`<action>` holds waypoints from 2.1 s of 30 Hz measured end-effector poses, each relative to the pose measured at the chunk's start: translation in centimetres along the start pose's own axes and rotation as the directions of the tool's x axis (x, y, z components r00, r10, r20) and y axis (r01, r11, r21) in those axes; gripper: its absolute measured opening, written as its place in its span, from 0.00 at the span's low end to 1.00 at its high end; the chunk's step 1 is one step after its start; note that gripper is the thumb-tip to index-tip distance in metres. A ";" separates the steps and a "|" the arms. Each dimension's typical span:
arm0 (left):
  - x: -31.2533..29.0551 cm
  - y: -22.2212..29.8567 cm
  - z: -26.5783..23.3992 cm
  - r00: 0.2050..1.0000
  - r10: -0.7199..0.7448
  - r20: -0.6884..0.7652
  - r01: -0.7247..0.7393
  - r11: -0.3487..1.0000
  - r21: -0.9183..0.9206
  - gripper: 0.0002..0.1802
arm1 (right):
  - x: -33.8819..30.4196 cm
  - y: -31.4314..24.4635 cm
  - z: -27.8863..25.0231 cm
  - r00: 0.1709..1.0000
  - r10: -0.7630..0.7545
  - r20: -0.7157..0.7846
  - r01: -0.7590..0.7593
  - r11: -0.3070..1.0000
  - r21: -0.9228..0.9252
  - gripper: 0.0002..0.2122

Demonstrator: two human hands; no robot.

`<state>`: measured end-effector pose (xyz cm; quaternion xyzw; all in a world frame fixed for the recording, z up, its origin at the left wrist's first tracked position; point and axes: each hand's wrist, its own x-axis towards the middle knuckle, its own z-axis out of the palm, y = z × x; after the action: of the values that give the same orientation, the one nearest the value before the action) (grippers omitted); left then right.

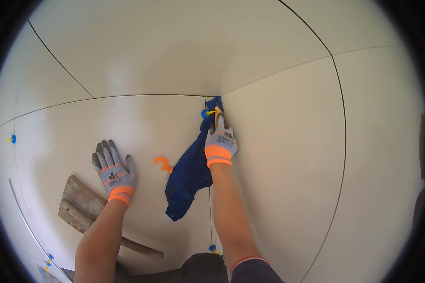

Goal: The person installs white ceramic tiles on a wall, using tile spacers to maintain even gaps. They tap the tiles into place with a rubber mallet and wipe the surface with a blue cloth to remove excess adhesive.

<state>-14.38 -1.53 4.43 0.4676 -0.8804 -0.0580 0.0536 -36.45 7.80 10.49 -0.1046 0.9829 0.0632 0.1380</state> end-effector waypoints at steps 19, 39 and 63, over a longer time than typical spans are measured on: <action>0.0 0.1 -0.3 0.999 -0.008 0.054 0.007 1.000 0.010 0.34 | -1.8 2.7 1.5 0.980 0.182 0.081 -0.199 0.924 0.327 0.26; 0.0 -0.1 -0.2 0.999 0.002 0.054 -0.004 0.999 0.036 0.34 | -3.3 3.2 -0.1 0.998 0.055 0.015 -0.057 0.955 0.292 0.26; 0.0 -0.1 -0.3 0.999 0.012 0.052 -0.016 0.997 0.082 0.33 | -2.4 1.9 0.0 0.982 -0.003 0.188 -0.013 0.997 0.081 0.29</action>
<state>-14.25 -1.56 4.66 0.4616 -0.8864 -0.0334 0.0123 -34.65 10.10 11.39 -0.0900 0.9675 0.0330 0.2339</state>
